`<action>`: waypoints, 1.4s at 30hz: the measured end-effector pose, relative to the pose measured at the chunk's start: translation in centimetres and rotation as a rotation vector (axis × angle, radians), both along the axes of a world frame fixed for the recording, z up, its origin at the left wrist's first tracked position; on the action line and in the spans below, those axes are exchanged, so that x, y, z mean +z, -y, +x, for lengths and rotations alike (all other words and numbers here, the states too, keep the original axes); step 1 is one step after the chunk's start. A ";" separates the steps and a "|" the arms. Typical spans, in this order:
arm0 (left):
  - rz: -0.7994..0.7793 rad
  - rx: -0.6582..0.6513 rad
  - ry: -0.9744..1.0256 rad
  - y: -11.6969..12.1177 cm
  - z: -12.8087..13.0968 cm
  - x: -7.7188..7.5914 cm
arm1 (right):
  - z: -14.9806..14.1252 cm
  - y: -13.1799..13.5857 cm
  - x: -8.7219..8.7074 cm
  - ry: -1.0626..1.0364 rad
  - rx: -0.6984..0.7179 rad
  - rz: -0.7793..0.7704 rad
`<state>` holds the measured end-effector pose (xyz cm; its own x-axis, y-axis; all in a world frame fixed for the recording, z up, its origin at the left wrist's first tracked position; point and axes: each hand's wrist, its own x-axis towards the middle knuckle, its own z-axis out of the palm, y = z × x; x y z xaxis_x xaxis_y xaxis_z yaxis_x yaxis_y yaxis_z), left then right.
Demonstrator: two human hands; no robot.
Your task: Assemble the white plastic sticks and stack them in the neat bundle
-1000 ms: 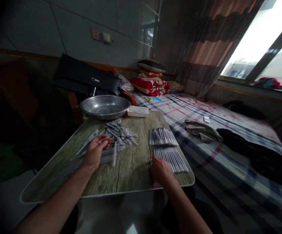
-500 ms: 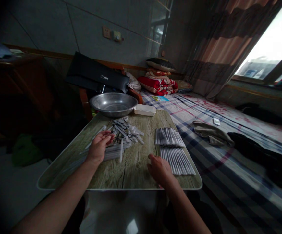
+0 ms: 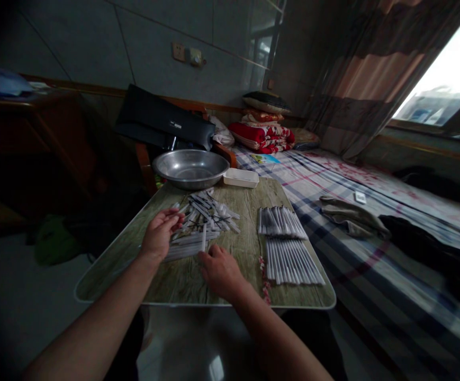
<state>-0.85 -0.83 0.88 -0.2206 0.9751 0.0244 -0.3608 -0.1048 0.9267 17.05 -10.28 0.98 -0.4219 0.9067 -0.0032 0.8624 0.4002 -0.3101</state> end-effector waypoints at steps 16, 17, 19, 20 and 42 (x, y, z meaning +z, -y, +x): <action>0.373 -0.436 -0.619 2.4 0.3 0.4 | 1.1 -1.9 -2.2 -0.642 -0.192 0.084; 0.419 -0.444 -0.648 2.6 0.6 0.3 | 1.1 -1.9 -2.1 -0.684 -0.168 0.071; 0.451 -0.429 -0.682 2.7 1.2 0.0 | 1.1 -1.9 -1.7 -0.734 -0.113 0.032; 0.443 -0.403 -0.695 2.6 1.4 -0.2 | 1.2 -2.0 -1.5 -0.742 -0.095 0.013; 0.155 -0.199 -0.388 1.2 -0.1 -0.3 | 2.6 -6.0 -2.3 -0.079 -0.302 0.159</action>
<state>-0.91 -2.05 0.60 0.0245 0.9759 0.2170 -0.0177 -0.2166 0.9761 19.66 -4.25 -1.34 -0.1278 0.9770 0.1705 0.9249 0.1795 -0.3351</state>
